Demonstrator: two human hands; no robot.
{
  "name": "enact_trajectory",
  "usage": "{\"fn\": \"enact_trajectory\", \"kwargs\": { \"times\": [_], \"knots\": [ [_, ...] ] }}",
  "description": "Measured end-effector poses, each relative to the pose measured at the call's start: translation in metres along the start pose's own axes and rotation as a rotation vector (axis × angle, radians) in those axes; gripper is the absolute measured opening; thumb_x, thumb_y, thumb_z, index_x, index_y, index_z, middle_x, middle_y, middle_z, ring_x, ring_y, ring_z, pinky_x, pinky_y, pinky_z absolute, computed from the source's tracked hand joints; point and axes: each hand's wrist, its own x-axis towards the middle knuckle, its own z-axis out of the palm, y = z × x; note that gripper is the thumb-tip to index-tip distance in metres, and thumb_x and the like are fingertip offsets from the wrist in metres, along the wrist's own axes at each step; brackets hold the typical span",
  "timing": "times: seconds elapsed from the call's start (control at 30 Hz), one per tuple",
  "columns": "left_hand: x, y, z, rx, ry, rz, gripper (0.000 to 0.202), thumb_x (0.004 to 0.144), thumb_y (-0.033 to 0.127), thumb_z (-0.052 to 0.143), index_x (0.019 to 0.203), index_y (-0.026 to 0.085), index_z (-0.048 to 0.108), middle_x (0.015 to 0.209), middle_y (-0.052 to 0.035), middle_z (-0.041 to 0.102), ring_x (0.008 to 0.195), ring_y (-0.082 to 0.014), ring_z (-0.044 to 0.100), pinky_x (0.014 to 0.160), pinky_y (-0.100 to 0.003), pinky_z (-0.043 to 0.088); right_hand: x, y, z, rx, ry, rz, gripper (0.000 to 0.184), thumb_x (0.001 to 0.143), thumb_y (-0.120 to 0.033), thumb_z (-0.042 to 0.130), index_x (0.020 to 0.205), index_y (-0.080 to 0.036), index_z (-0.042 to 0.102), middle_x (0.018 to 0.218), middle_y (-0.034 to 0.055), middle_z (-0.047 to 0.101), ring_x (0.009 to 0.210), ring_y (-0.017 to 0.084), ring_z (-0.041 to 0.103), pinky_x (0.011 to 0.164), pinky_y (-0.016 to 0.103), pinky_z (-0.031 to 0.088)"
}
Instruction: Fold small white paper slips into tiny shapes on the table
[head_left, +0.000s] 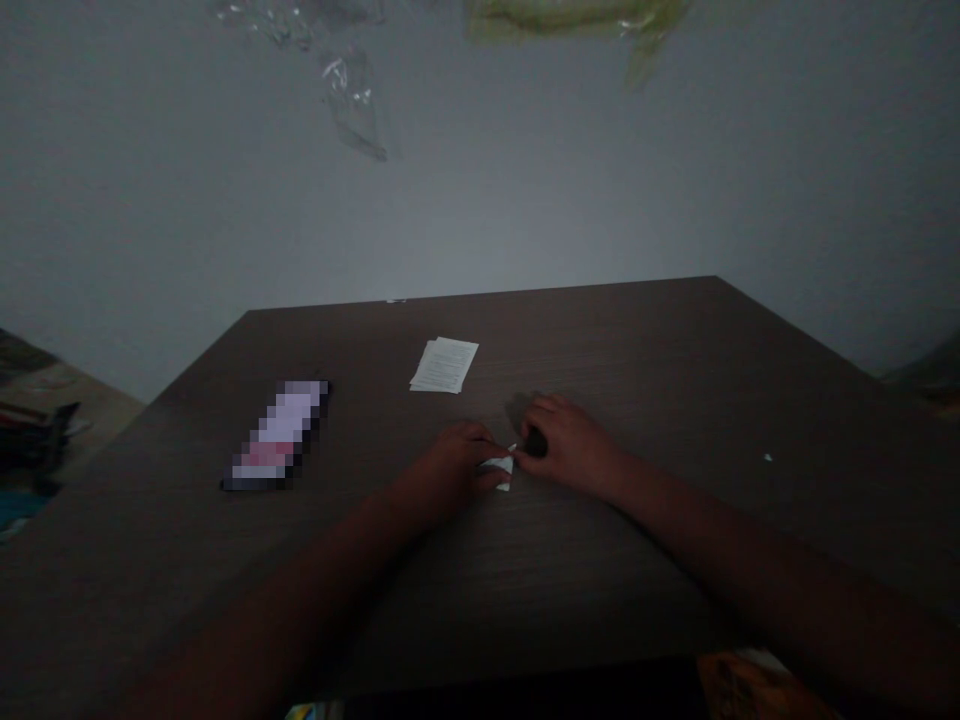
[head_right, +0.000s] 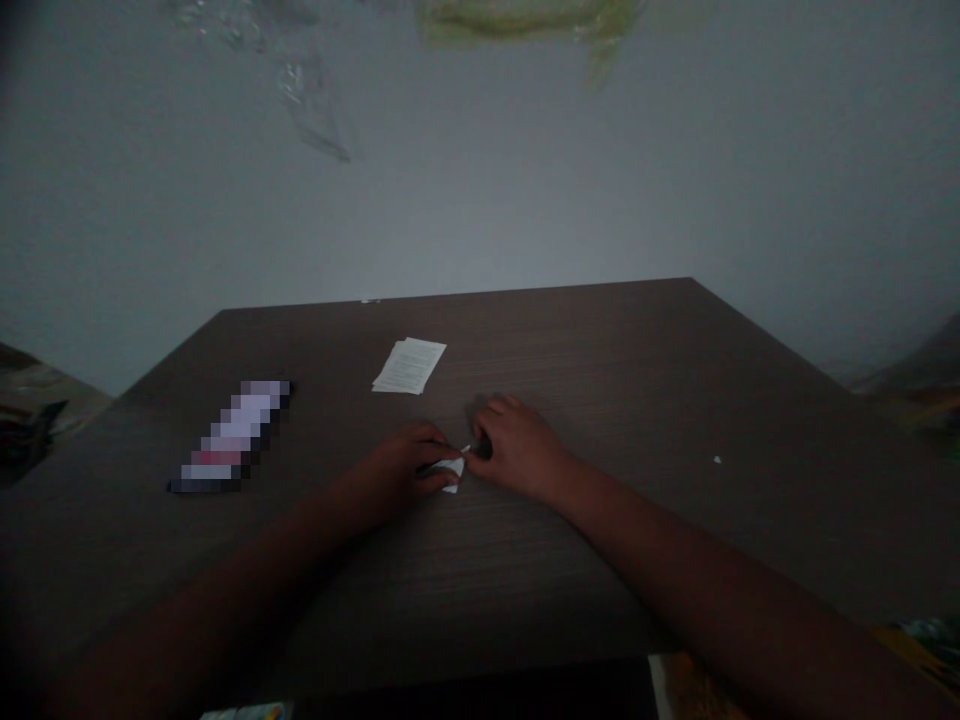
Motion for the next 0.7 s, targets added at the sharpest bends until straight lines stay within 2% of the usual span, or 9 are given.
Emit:
{"fn": "enact_trajectory", "kwargs": {
  "times": [0.1, 0.3, 0.7],
  "knots": [
    [0.001, -0.005, 0.002, -0.06, 0.012, 0.011, 0.03, 0.11, 0.022, 0.091, 0.14, 0.027, 0.095, 0.14, -0.0094, 0.089, 0.131, -0.0309, 0.083, 0.124, -0.046, 0.065, 0.001, 0.0, 0.0, -0.003, -0.001, -0.003, 0.028, 0.103, -0.037, 0.096, 0.099, -0.026, 0.071, 0.114, 0.0106, 0.079, 0.117, 0.035, 0.074, 0.104, 0.048, 0.057],
    [0.002, -0.013, 0.006, -0.134, 0.04, 0.041, 0.028, 0.107, 0.024, 0.092, 0.135, 0.031, 0.097, 0.135, -0.008, 0.09, 0.129, -0.0317, 0.083, 0.122, -0.045, 0.065, 0.001, -0.001, 0.004, -0.001, -0.003, 0.008, 0.03, 0.103, -0.039, 0.097, 0.099, -0.026, 0.07, 0.113, 0.0109, 0.077, 0.115, 0.035, 0.073, 0.1, 0.047, 0.056],
    [0.002, -0.015, 0.009, -0.16, 0.078, 0.07, 0.031, 0.106, 0.023, 0.094, 0.136, 0.029, 0.096, 0.132, -0.0091, 0.089, 0.126, -0.0323, 0.084, 0.12, -0.047, 0.067, 0.004, 0.005, 0.008, 0.079, 0.019, 0.041, 0.034, 0.098, -0.035, 0.1, 0.094, -0.027, 0.066, 0.109, 0.0081, 0.076, 0.111, 0.033, 0.071, 0.095, 0.044, 0.052]
  ]
}}
